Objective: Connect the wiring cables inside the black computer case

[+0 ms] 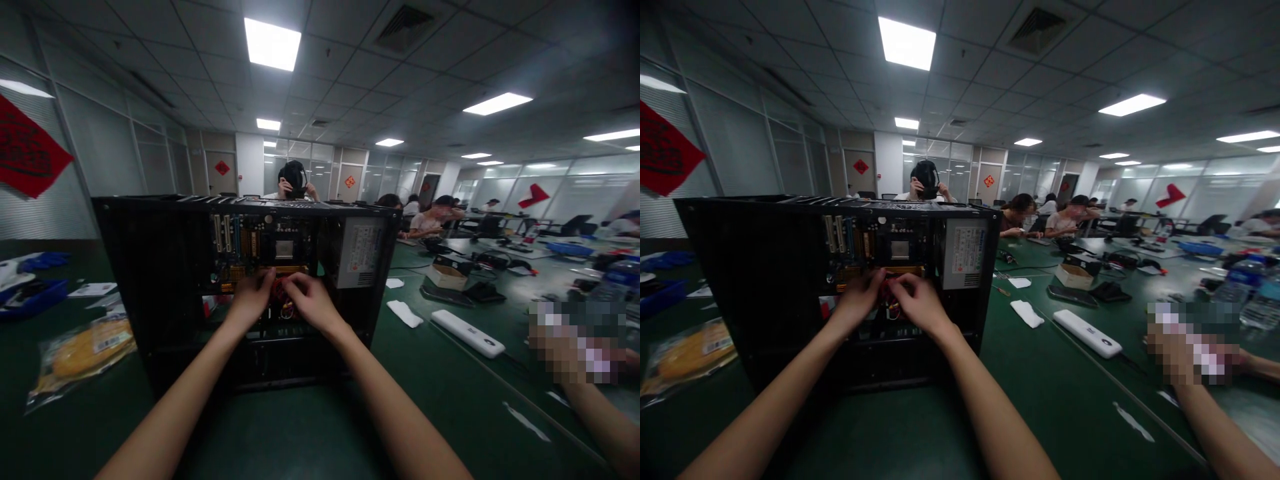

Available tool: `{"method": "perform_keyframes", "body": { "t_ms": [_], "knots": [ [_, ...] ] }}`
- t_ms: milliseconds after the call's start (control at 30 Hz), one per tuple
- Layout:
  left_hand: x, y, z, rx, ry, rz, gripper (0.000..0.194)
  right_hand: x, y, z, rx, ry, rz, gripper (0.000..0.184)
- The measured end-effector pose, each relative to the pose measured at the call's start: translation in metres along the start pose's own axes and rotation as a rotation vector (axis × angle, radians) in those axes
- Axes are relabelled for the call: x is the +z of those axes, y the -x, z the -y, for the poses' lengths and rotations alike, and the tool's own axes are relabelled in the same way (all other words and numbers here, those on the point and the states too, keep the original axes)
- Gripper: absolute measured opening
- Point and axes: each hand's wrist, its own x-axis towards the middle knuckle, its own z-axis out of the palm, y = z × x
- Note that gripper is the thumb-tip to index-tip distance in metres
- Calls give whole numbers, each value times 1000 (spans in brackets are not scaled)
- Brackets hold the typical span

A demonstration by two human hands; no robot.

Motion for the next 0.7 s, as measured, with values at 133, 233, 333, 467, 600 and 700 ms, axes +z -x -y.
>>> {"method": "perform_keyframes", "body": {
  "t_ms": [133,233,333,467,600,700],
  "knots": [
    [-3,0,0,54,279,-91,50,3,-3,-9,-9,55,93,35],
    [-7,3,-4,42,351,-73,54,4,-4,-12,-47,-16,63,33],
    [-13,6,-10,79,390,2,54,4,-4,-9,-41,-82,34,33],
    [-23,9,-14,139,378,136,50,2,-5,-7,25,-127,-24,39],
    [-28,12,-13,151,321,297,50,-1,-9,-5,72,-147,-40,46],
    [-28,13,-11,128,342,307,56,-2,-9,-3,44,-138,-64,45]
  ]
}}
